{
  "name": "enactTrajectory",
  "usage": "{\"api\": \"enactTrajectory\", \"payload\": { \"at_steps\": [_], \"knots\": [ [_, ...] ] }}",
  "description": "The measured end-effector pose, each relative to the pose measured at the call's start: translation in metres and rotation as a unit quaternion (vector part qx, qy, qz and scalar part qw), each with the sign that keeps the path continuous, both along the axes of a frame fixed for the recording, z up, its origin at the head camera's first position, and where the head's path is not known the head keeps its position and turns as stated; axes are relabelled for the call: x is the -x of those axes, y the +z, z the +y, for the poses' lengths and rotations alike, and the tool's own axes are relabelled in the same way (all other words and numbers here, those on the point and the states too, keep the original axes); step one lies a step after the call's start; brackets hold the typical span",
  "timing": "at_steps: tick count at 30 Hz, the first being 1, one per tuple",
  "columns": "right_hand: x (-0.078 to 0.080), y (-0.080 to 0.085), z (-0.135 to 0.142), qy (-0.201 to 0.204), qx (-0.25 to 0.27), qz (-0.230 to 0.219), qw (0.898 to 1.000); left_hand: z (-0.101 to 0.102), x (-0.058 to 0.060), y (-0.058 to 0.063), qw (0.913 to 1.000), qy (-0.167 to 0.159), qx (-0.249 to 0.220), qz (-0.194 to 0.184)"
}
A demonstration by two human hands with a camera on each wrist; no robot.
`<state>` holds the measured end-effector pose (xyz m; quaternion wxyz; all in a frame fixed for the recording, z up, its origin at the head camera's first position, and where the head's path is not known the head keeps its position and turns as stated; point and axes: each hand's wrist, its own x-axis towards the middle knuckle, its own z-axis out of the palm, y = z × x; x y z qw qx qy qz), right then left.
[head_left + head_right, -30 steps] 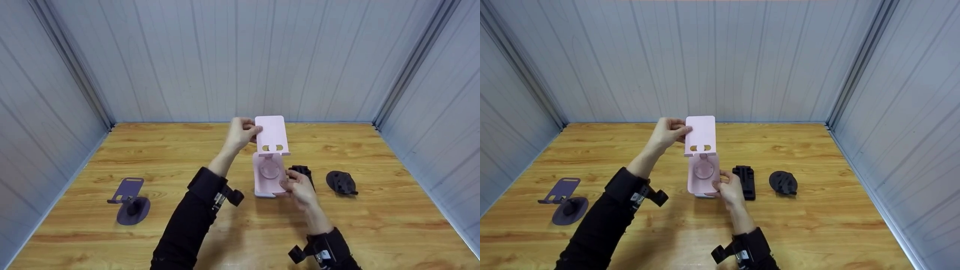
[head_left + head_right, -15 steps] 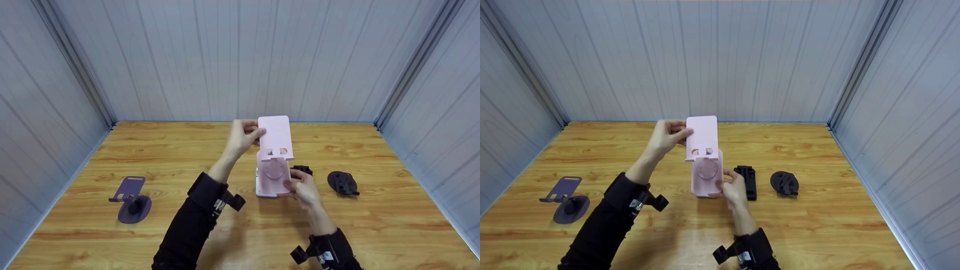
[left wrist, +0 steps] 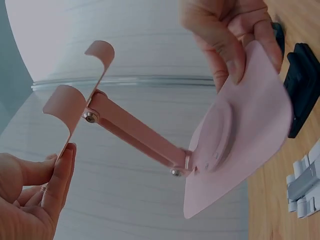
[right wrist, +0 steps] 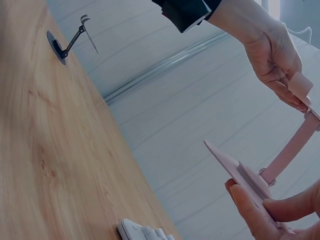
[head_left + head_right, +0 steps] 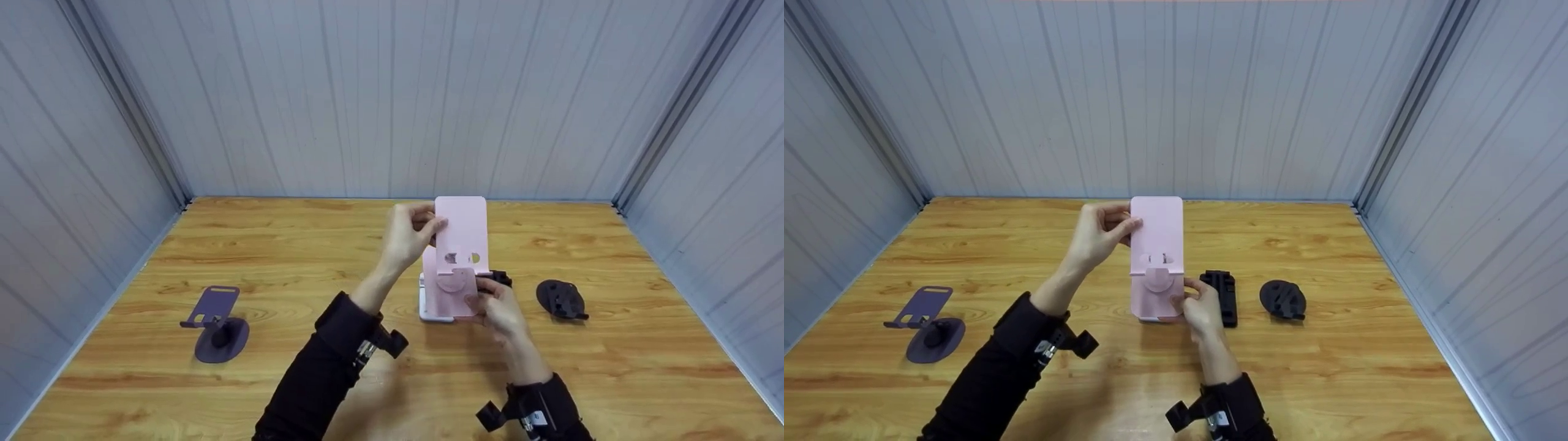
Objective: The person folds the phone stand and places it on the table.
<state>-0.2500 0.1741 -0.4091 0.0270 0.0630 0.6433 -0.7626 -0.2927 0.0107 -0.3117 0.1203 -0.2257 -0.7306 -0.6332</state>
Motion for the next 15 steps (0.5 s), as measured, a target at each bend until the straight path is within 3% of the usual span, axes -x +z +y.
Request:
{"api": "enactTrajectory", "payload": {
  "at_steps": [7,15],
  "knots": [
    [-0.001,-0.001,0.001,0.001,0.03,-0.019,0.999,0.007,-0.003,-0.012,0.9988,0.027,0.033,0.025],
    [-0.001,0.0,0.005,0.006,0.037,-0.023,0.999,0.009,-0.008,-0.023,0.9982,0.026,0.033,0.042]
  ]
}}
